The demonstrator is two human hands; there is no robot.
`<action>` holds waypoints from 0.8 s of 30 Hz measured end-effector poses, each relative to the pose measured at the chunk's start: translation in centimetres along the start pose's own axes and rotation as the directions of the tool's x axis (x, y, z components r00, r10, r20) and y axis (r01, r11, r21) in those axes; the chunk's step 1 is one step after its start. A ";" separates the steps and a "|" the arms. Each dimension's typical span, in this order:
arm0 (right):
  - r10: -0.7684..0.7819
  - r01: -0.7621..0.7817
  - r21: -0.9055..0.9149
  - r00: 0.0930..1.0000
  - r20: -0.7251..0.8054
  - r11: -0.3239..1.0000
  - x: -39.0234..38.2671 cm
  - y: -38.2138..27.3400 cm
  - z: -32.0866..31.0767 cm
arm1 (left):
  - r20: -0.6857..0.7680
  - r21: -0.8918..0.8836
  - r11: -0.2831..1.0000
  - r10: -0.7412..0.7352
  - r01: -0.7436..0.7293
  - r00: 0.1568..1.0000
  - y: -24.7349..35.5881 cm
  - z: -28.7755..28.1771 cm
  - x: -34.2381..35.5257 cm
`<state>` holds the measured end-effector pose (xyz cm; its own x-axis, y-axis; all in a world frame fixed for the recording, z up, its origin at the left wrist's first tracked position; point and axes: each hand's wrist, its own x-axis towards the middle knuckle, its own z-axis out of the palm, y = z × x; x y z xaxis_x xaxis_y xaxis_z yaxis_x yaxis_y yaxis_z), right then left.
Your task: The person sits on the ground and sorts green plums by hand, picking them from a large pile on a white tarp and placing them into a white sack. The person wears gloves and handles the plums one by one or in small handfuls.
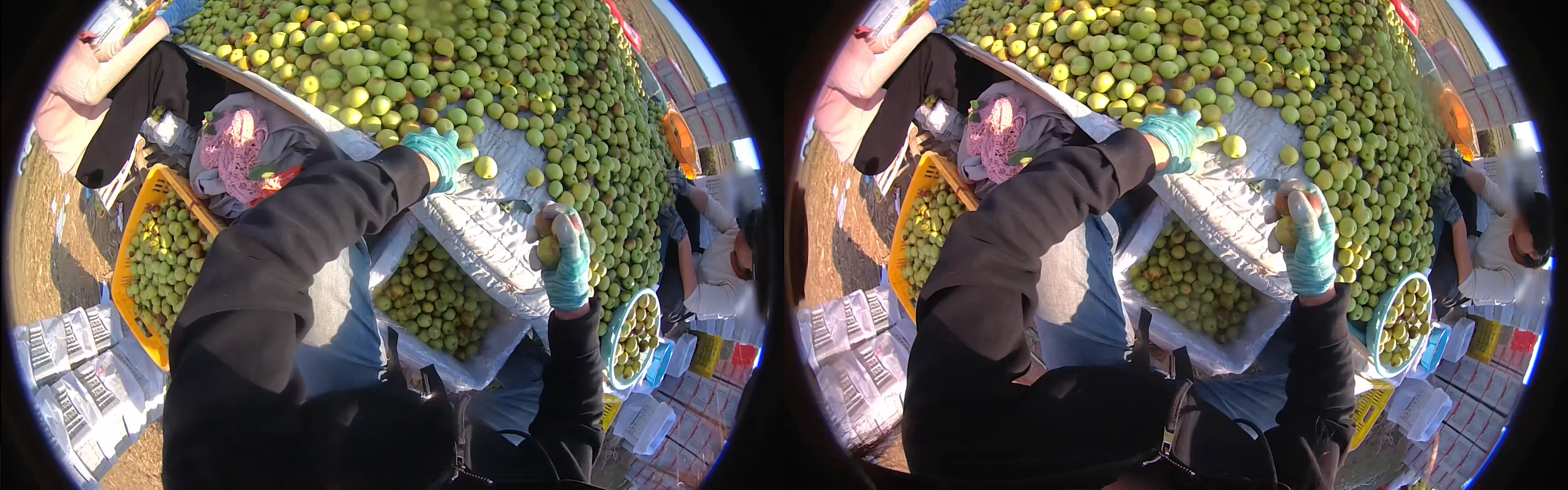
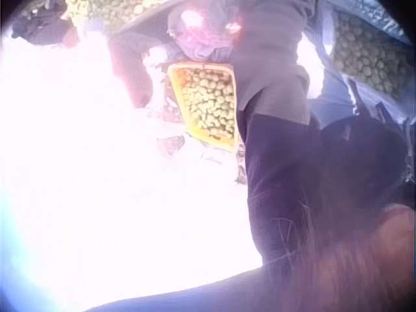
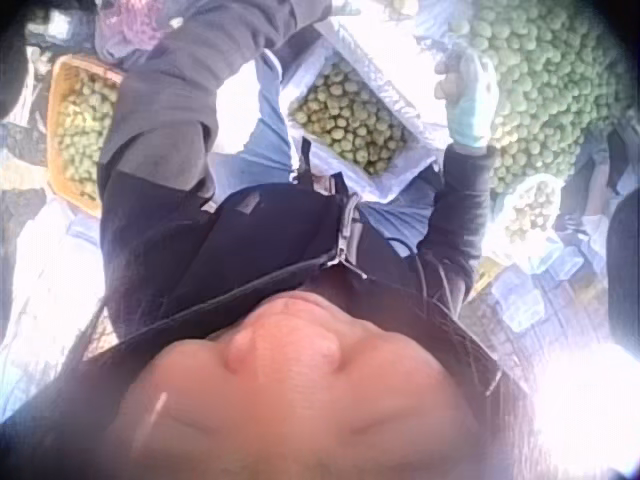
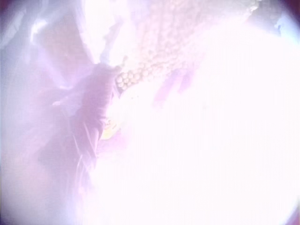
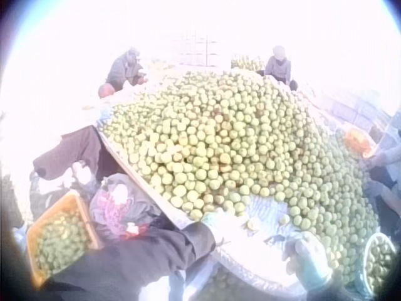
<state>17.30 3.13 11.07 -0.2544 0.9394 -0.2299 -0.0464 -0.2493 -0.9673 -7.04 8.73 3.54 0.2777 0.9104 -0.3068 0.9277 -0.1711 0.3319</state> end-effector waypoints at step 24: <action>-0.058 0.009 -0.997 0.998 0.004 0.081 14.2 8.6 2.0 | -0.227 -0.189 0.961 0.157 -0.201 0.961 -2.9 3.3 3.7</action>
<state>11.33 13.85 -0.33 -0.2554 0.9512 -0.1729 0.9568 0.2229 -0.1868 -7.85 11.29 -1.52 0.3556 0.9338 -0.0409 0.7886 -0.2762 0.5493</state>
